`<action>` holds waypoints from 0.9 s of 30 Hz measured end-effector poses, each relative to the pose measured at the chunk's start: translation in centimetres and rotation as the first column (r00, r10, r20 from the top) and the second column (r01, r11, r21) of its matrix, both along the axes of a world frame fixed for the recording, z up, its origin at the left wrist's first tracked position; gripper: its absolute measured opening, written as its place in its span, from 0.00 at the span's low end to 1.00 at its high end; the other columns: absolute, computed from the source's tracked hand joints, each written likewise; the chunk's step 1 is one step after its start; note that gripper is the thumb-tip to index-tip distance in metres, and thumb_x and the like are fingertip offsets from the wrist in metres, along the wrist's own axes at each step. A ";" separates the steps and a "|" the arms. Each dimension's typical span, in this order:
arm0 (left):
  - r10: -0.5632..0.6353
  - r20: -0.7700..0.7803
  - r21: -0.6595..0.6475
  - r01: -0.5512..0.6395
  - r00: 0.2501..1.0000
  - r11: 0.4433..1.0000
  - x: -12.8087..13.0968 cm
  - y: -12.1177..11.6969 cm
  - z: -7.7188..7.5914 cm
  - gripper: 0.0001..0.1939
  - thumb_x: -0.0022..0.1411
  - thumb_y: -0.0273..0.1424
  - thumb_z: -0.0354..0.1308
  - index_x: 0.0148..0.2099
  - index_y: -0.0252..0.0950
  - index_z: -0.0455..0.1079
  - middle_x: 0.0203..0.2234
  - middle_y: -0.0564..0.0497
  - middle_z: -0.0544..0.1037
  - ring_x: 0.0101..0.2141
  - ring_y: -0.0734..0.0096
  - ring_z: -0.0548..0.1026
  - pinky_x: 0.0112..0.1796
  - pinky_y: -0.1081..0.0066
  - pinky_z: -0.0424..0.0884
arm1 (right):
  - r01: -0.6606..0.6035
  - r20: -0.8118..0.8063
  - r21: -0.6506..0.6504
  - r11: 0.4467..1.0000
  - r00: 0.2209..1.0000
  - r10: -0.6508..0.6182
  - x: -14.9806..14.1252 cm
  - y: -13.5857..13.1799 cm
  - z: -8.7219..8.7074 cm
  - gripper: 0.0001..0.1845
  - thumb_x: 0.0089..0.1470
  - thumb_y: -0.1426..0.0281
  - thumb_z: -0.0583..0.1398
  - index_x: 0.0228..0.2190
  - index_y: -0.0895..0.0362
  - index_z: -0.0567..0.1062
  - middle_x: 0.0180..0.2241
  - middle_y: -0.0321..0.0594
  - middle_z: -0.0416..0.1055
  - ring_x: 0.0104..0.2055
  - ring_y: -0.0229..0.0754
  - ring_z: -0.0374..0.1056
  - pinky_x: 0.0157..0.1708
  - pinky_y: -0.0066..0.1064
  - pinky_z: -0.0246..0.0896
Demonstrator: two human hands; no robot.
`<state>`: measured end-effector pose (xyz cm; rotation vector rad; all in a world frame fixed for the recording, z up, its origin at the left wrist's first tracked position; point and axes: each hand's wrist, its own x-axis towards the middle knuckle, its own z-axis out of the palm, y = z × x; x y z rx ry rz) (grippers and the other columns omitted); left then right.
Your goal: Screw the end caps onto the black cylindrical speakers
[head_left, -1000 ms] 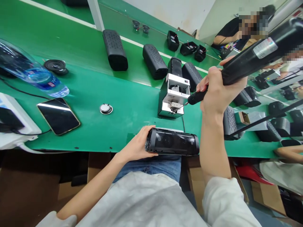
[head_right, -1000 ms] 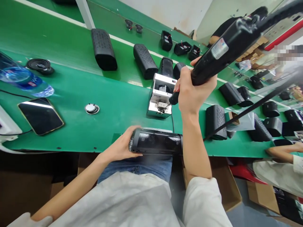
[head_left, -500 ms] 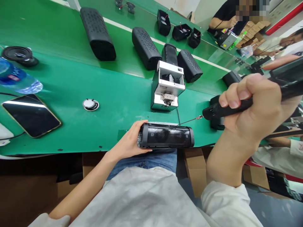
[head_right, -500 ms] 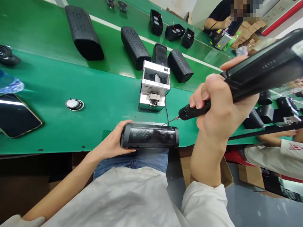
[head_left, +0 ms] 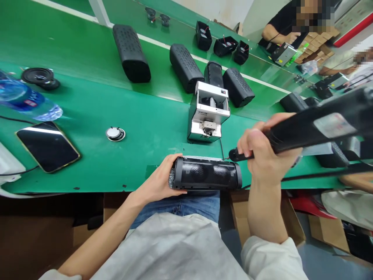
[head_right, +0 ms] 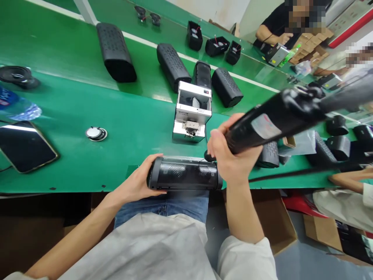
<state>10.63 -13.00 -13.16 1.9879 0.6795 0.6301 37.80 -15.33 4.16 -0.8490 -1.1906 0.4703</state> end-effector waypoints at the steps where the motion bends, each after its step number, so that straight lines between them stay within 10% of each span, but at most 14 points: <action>1: -0.003 0.002 -0.006 0.003 1.000 1.000 0.0 0.0 0.1 0.57 0.60 0.38 0.83 0.80 0.48 0.52 0.72 0.37 0.69 0.72 0.36 0.73 0.71 0.39 0.73 | -0.003 0.012 0.011 1.000 1.000 0.003 0.0 -0.2 -0.4 0.14 0.61 0.79 0.71 0.43 0.52 0.76 0.25 0.25 0.69 0.16 0.34 0.63 0.16 0.27 0.62; 18: -0.021 0.040 -0.053 0.023 0.999 0.998 0.1 0.0 0.2 0.55 0.61 0.41 0.84 0.78 0.47 0.54 0.72 0.35 0.69 0.72 0.35 0.72 0.70 0.37 0.73 | 0.000 0.031 -0.016 1.000 1.000 0.000 0.7 -0.5 -1.0 0.15 0.60 0.76 0.73 0.41 0.51 0.74 0.23 0.24 0.66 0.16 0.33 0.59 0.16 0.27 0.60; 22: -0.011 0.041 -0.013 0.012 0.999 1.000 0.1 0.0 0.1 0.56 0.60 0.40 0.84 0.79 0.46 0.54 0.73 0.35 0.69 0.73 0.35 0.71 0.72 0.37 0.72 | -0.041 0.056 -0.089 0.995 0.997 0.046 1.4 0.0 1.3 0.16 0.54 0.73 0.75 0.43 0.48 0.80 0.21 0.24 0.66 0.13 0.36 0.57 0.12 0.30 0.57; 27: -0.015 0.055 0.012 0.014 0.998 1.000 0.2 0.0 -0.1 0.57 0.61 0.40 0.84 0.81 0.45 0.54 0.73 0.34 0.69 0.74 0.33 0.71 0.72 0.37 0.72 | 0.216 -0.029 0.198 0.956 0.976 -0.215 0.0 2.9 4.7 0.12 0.56 0.73 0.70 0.40 0.45 0.81 0.21 0.25 0.59 0.18 0.36 0.52 0.16 0.31 0.52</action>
